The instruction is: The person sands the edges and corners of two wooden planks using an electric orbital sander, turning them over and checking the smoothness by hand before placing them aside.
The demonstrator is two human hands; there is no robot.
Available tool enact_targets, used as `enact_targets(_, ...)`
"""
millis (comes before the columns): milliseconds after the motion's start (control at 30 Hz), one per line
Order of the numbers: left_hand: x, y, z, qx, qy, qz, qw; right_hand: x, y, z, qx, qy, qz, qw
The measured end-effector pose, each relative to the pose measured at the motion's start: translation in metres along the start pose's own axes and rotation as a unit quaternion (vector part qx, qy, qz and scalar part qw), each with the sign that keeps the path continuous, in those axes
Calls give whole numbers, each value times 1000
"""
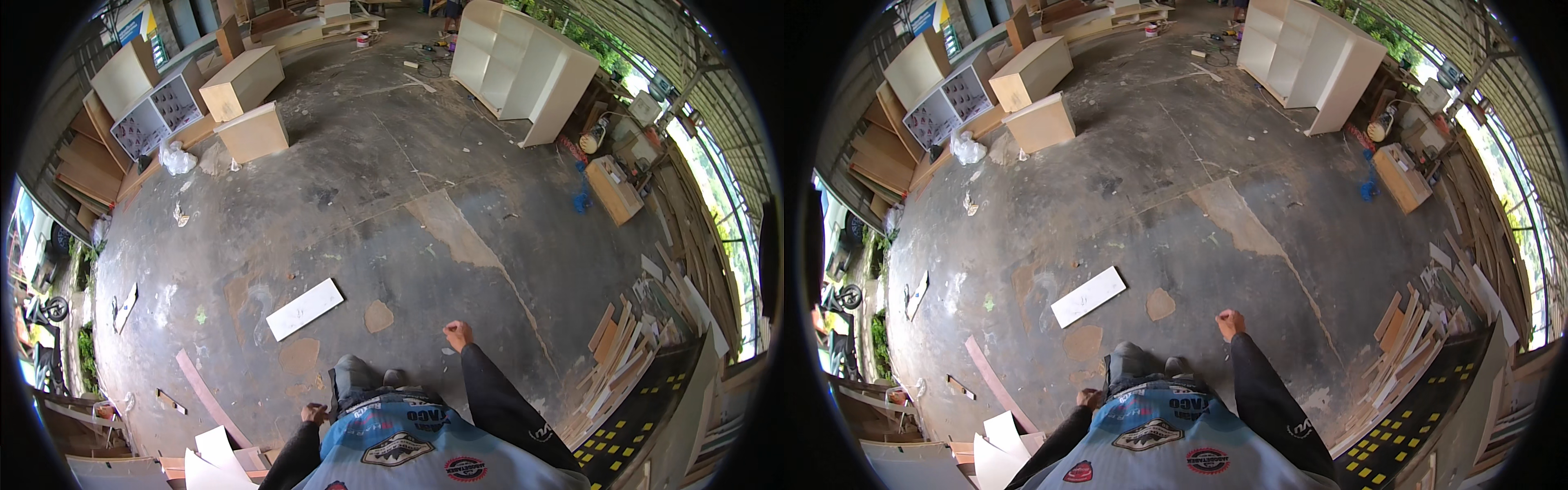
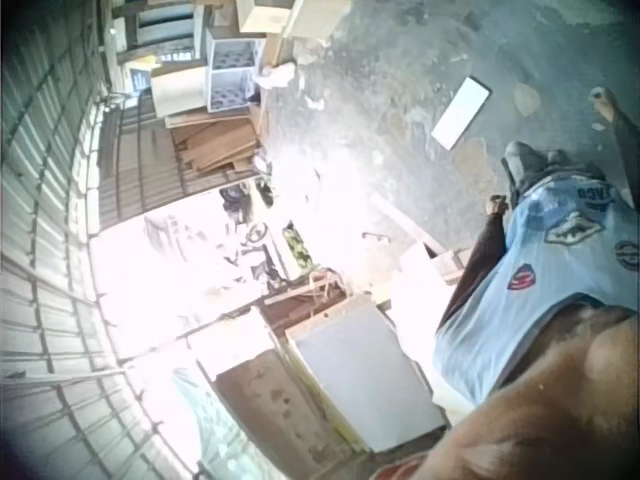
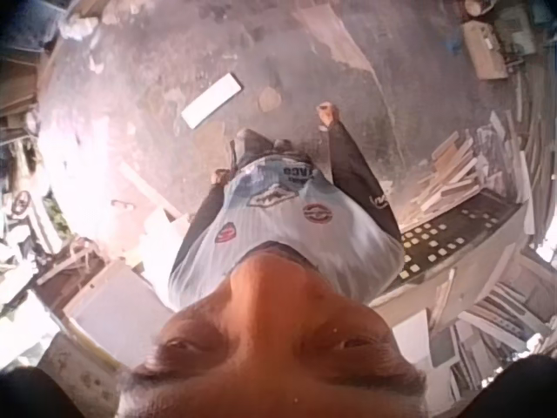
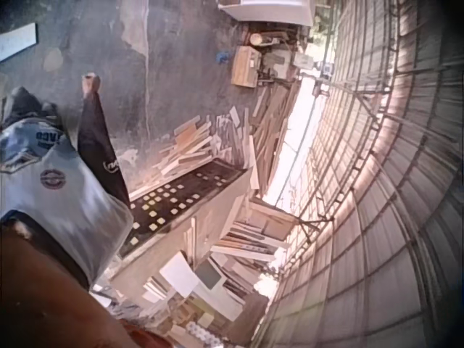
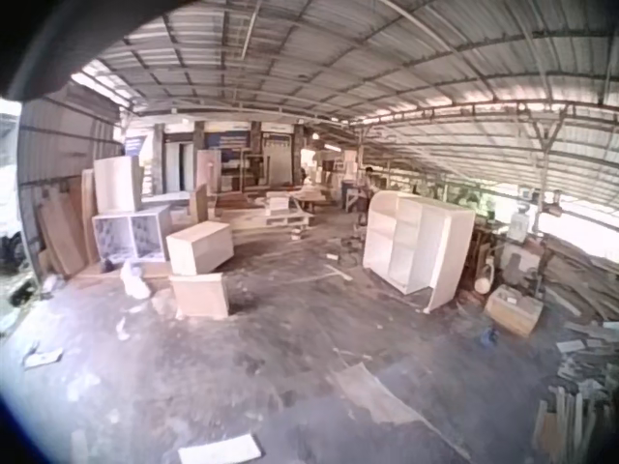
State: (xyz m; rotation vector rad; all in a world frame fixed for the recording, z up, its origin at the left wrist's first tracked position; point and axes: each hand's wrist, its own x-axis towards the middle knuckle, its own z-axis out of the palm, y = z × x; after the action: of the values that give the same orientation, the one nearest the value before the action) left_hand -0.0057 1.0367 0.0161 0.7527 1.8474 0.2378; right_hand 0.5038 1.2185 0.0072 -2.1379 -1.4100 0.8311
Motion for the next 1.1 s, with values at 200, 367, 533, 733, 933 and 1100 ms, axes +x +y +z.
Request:
enact_targets(200,64,69,-9,144,-26,-86,985,188,-123,26,115,-59,-58,990)
enact_targets(367,191,169,-34,198,-70,-95,973,286,-122,52,97,-150,31,983)
enact_targets(533,352,337,-107,353,-166,-72,918,344,-106,55,300,-81,204,928)
enact_targets(733,528,698,-181,111,104,213,965,430,-73,29,202,-150,275,928)
enact_targets(933,597,865,-184,76,99,262,957,538,-145,52,173,-165,326,915)
enact_targets(1100,668,876,-88,110,-5,201,973,749,-114,16,-290,-156,-124,936)
